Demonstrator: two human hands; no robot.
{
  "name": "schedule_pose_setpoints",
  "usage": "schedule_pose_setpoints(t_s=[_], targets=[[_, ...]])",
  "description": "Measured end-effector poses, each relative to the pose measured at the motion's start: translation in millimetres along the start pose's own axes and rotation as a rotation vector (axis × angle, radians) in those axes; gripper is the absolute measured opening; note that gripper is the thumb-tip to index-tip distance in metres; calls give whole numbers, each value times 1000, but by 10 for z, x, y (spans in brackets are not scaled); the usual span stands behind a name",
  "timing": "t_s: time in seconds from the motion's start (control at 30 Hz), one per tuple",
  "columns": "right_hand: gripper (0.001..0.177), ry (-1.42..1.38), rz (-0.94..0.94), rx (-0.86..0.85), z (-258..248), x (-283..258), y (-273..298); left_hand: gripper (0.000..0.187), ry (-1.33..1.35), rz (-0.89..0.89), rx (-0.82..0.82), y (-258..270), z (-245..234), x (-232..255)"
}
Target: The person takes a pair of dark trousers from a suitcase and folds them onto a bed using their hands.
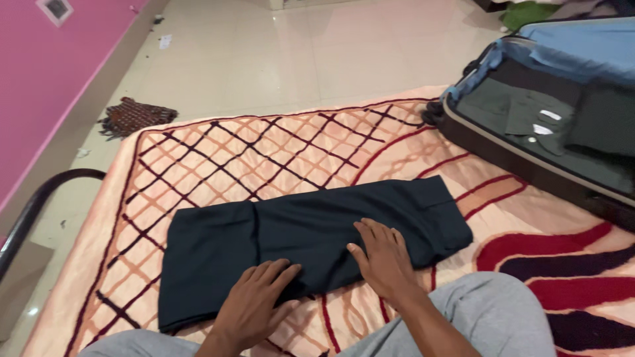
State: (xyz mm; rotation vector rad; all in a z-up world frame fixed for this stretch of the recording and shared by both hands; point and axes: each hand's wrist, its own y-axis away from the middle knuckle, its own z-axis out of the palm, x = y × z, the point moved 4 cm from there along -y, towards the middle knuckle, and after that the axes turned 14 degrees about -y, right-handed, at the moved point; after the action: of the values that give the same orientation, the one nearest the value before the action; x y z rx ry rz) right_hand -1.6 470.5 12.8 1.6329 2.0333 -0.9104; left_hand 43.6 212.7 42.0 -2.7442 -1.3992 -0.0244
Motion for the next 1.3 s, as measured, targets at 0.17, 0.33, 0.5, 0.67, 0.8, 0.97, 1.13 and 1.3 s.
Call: schedule_pose_setpoints(t_s=[0.17, 0.33, 0.5, 0.67, 0.8, 0.97, 1.13, 1.3], targets=[[75, 227, 356, -136, 73, 433, 41, 64, -51, -58, -128, 54, 380, -144], [92, 289, 558, -302, -3, 733, -108, 76, -144, -36, -319, 70, 789, -318], [116, 326, 611, -371, -193, 777, -259, 80, -181, 32, -355, 84, 1168, -499], [109, 332, 586, -363, -179, 890, -370, 77, -197, 10, -335, 92, 1387, -554], [90, 371, 477, -145, -134, 958, -398, 83, -250, 2, -415, 36, 1445, -572], [86, 430, 472, -39, -50, 983, -495, 75, -256, -66, -262, 25, 1370, -495], [81, 426, 183, 85, 32, 624, -554, 79, -248, -83, -194, 36, 1168, -463], [70, 134, -245, -289, 385, 14, -456, 73, -319, -6, 32, -53, 1084, -456]])
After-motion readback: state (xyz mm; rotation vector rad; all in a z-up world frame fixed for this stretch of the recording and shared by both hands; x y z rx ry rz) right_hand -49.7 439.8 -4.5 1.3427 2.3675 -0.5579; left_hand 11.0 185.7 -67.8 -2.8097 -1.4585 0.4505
